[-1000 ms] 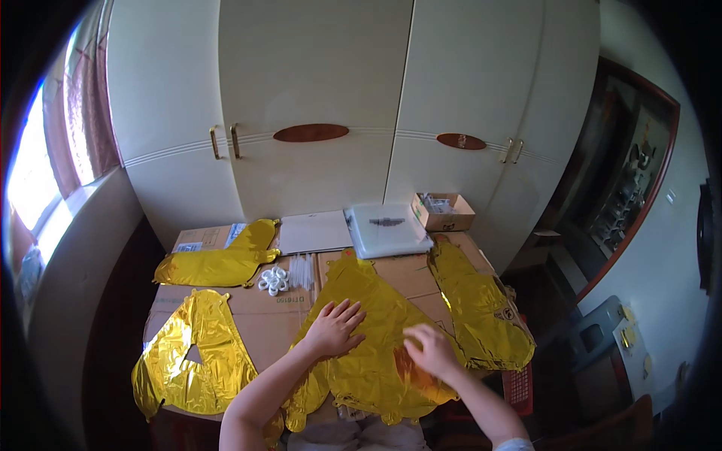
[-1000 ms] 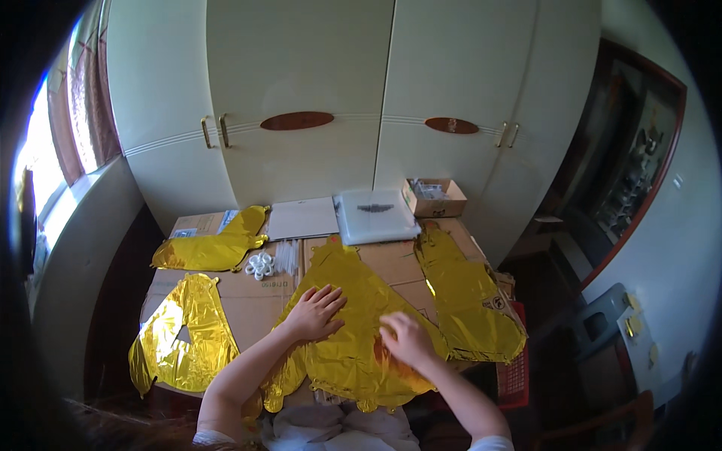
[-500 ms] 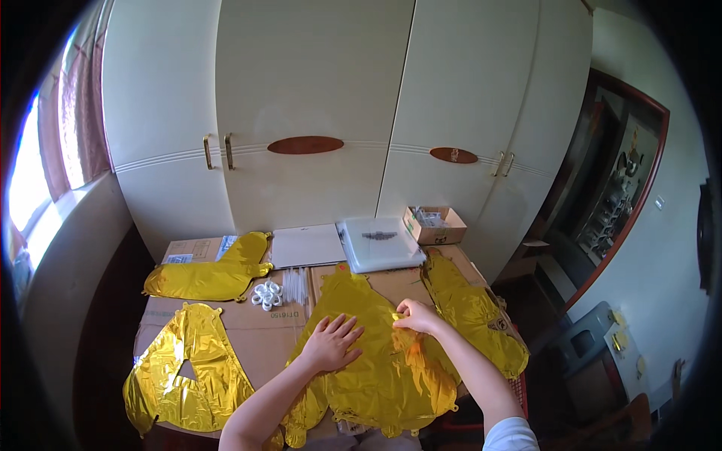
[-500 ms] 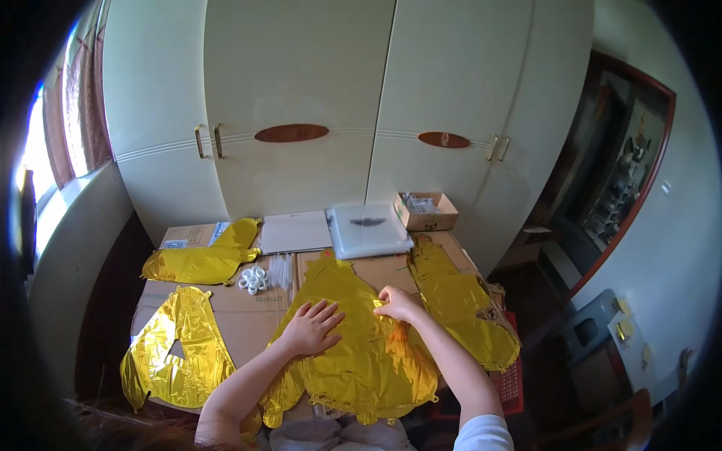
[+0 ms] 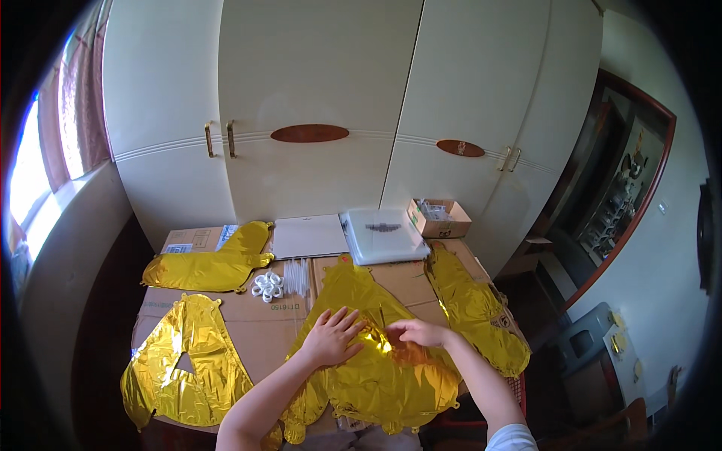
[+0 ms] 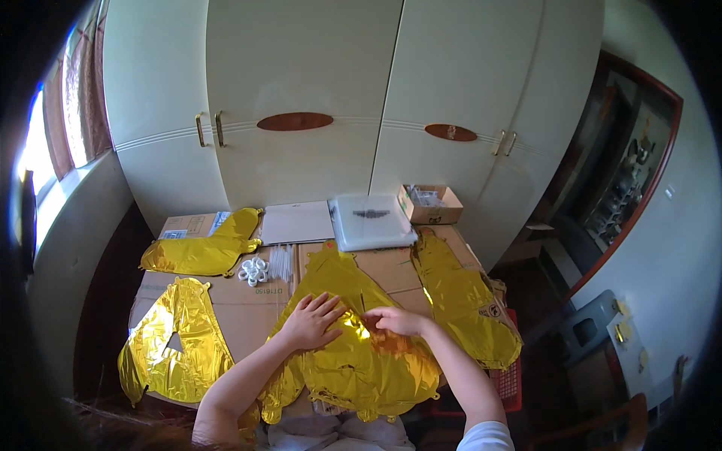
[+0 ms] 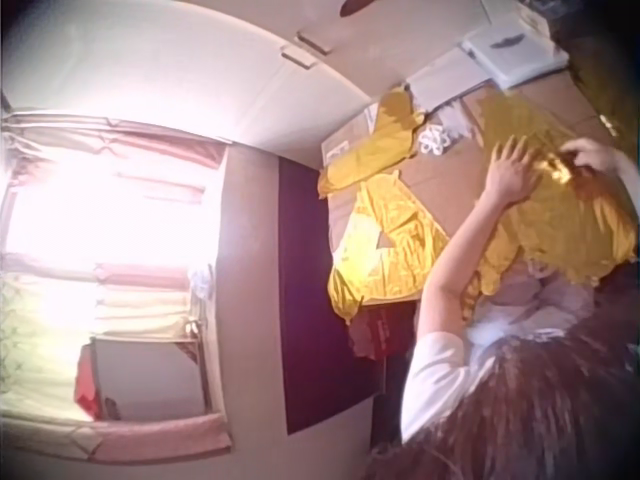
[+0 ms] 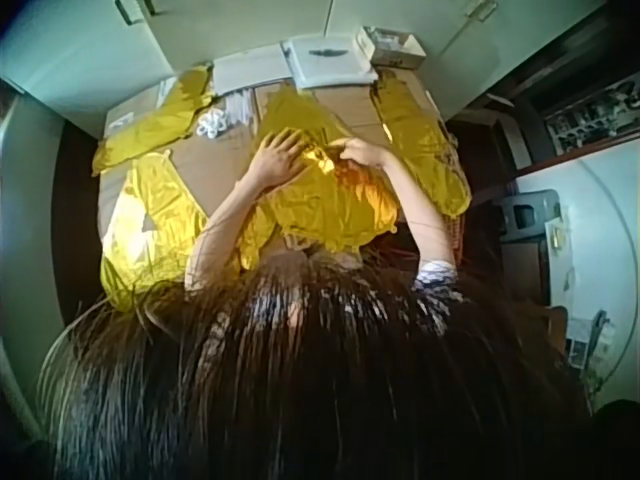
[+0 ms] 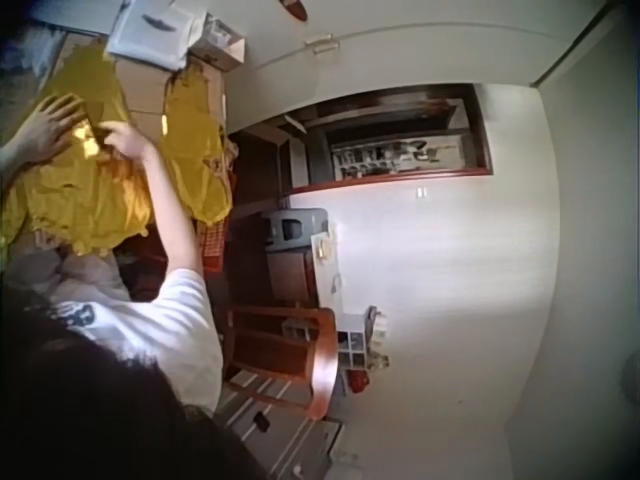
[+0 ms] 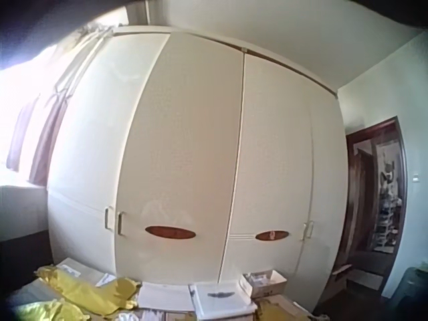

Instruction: Fold gold-colored foil sheets into specific shapes on a workspace desk.

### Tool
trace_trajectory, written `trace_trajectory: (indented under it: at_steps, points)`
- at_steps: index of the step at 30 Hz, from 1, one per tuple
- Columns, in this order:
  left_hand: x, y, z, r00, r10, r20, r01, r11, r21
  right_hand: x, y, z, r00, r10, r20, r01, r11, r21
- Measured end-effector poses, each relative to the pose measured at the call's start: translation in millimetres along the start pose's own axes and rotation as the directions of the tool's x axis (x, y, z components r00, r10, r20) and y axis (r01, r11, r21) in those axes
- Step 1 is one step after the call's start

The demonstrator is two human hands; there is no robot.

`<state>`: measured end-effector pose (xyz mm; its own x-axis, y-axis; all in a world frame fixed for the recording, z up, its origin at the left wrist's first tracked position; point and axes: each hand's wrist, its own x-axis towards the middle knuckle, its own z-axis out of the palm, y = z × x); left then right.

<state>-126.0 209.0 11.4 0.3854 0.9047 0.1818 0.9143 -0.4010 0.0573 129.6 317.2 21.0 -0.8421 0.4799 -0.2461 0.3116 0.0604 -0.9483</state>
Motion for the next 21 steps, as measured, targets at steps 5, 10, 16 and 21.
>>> trace_trajectory:
  at_steps: [5,10,16,21]
  points:
    - [-2.1,0.4,1.2,0.999,0.004,-0.047,-0.005,0.999,-0.034,-1.4,-8.0,11.1,0.935,-0.348,-0.062,0.171,0.600,-0.782]
    - [-0.6,0.3,2.4,0.999,0.000,-0.037,-0.001,0.999,-0.037,1.0,8.7,9.2,0.870,-0.490,-0.053,0.205,0.457,-0.866]
    - [-0.8,-1.8,3.7,0.999,0.017,-0.045,-0.017,1.000,-0.006,0.4,6.3,10.7,0.919,-0.387,-0.075,0.094,0.401,-0.911]
    - [-0.4,-2.3,5.8,0.998,0.018,-0.061,-0.019,1.000,-0.021,5.4,-9.7,9.9,0.972,-0.220,-0.084,0.000,0.355,-0.935]
